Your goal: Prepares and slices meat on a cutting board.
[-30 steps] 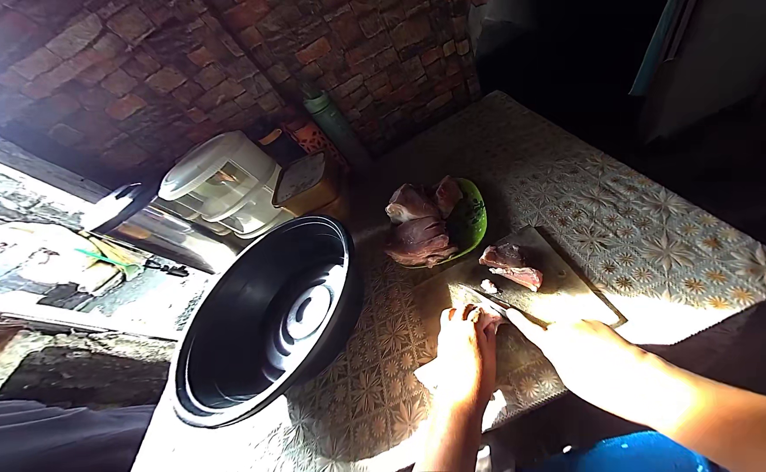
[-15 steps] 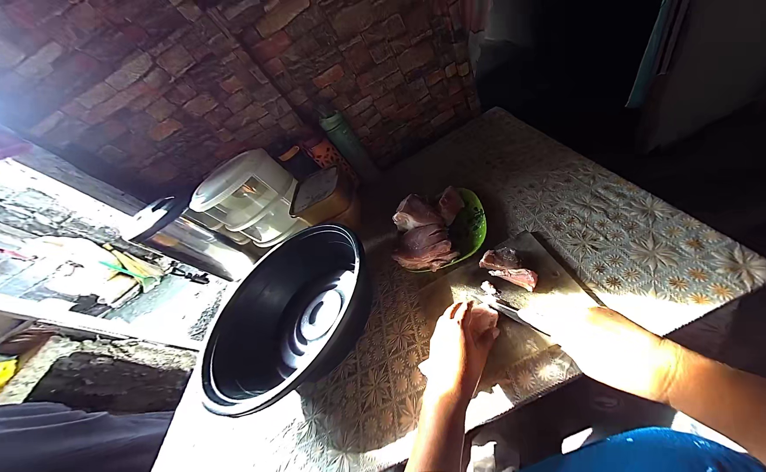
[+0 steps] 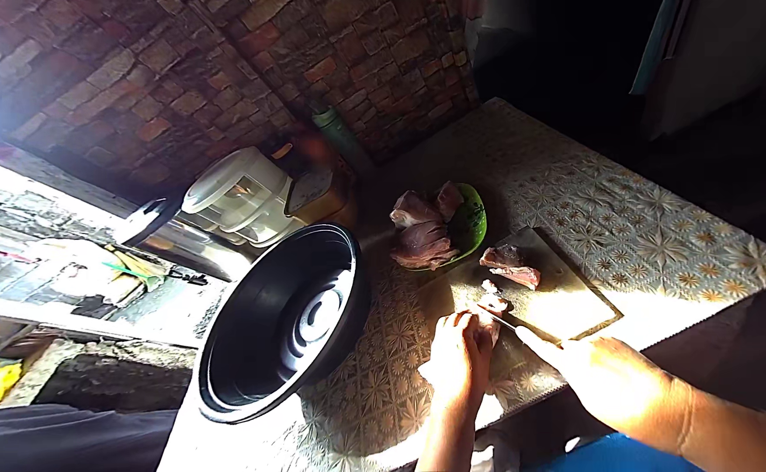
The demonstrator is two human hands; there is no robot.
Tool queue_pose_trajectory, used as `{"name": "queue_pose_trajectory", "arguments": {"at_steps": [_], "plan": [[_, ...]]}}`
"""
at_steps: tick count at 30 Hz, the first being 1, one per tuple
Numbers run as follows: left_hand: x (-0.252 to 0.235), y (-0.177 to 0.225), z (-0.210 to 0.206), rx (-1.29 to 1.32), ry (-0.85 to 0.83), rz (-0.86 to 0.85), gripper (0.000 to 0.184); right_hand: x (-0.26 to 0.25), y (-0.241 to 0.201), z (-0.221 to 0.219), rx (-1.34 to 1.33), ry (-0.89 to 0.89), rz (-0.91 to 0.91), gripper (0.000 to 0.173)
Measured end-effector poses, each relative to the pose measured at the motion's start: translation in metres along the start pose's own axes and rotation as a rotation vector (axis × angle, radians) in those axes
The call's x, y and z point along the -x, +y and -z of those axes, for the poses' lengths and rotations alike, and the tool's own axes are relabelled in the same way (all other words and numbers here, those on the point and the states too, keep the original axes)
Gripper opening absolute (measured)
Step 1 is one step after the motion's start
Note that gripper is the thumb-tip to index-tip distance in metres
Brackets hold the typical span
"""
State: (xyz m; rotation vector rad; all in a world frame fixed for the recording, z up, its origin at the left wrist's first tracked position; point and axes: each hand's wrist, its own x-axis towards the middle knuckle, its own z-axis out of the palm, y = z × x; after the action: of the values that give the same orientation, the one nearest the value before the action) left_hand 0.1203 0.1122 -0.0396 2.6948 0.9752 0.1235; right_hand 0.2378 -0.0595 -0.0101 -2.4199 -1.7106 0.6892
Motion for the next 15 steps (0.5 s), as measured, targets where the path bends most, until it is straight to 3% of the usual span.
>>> {"name": "queue_pose_trajectory", "arguments": {"at_steps": [10, 15], "plan": [[-0.012, -0.002, 0.011, 0.024, -0.113, 0.003, 0.029, -0.043, -0.014, 0.029, -0.013, -0.195, -0.026, 0.077], [-0.011, 0.001, 0.008, 0.028, -0.085, 0.019, 0.031, -0.08, -0.029, 0.033, -0.06, -0.153, 0.005, 0.056]]}}
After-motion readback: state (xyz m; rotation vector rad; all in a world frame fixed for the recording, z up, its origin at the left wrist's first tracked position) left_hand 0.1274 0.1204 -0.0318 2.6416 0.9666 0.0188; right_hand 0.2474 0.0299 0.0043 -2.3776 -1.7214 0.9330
